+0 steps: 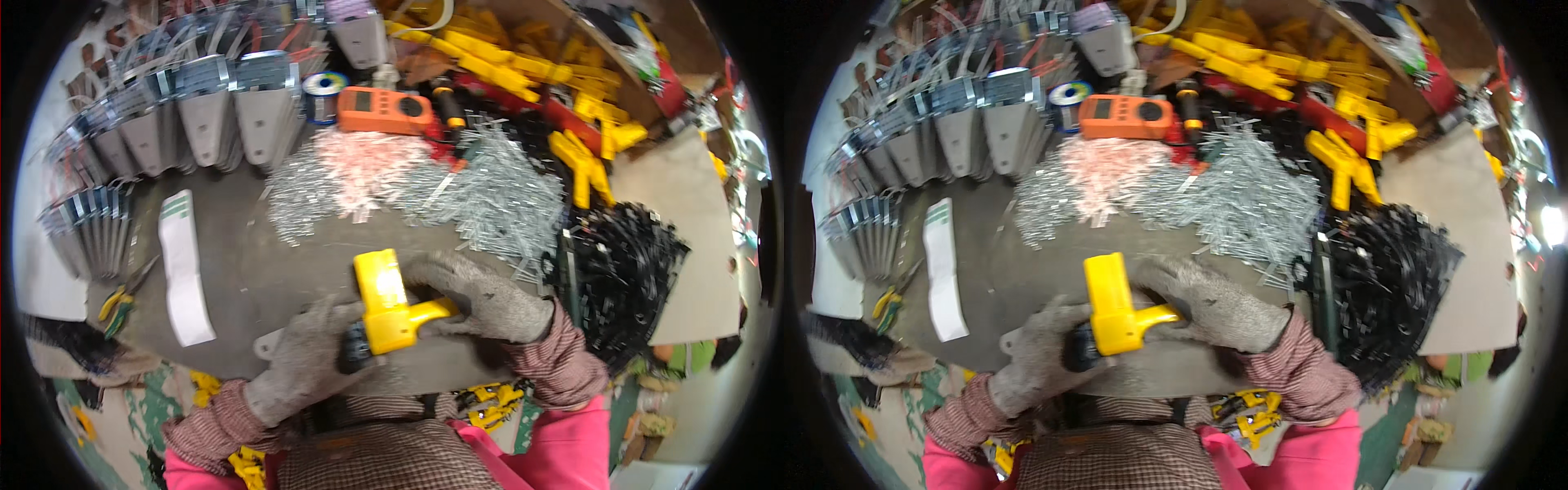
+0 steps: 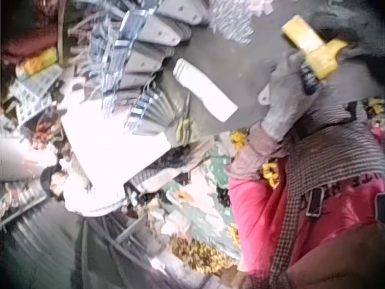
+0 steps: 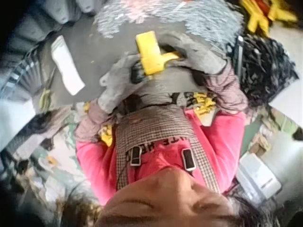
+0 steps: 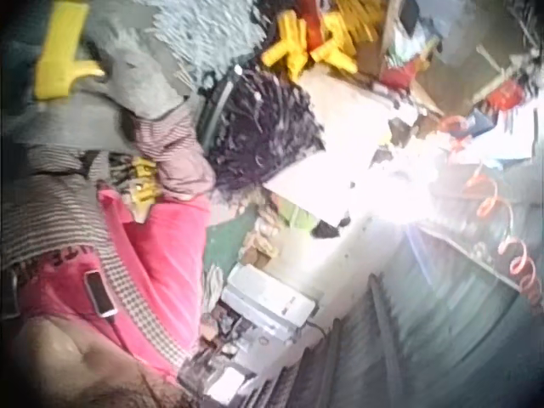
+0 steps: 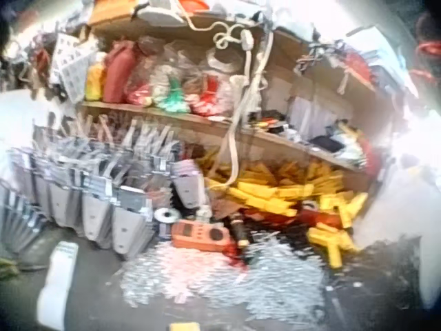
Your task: The person solders wires to a circuit board with a soldering iron, then assembles the circuit board with metal brackets and screws into a yellow plastic housing using an electric screwdriver and pliers.
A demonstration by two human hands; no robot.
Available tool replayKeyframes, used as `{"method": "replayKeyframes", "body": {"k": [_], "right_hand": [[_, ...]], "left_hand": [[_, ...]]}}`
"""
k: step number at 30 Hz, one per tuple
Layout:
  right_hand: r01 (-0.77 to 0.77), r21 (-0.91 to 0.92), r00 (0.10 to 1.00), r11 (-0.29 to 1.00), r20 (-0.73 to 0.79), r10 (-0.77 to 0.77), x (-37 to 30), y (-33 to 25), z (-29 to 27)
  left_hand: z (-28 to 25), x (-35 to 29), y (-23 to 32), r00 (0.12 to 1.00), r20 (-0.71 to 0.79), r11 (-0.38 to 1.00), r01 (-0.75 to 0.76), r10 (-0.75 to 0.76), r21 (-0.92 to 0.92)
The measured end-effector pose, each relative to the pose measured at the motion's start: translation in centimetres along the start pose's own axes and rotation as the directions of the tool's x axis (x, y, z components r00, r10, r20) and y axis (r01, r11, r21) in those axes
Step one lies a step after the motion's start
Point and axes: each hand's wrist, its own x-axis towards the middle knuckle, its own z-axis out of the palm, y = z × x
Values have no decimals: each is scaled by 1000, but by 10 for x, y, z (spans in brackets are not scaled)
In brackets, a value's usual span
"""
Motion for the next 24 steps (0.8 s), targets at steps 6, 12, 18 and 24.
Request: {"method": "replayKeyframes", "body": {"k": [6,12,18,24], "right_hand": [[-833,-5,323,554,-817,478,-136,30,12],[-520,402,306,754,-736,603,-205,81,10],[718,666,485,202,-687,541,-109,27,-23],[886,410,457,-217,-687,565,-60,51,35]], "left_hand": [[-4,-4,-3,998,66,1000,0,-2,18],[10,14,2,987,88,990,-137,134,33],[11,13,8,991,65,993,-115,116,-25],[3,13,18,987,156,997,-57,47,60]]}}
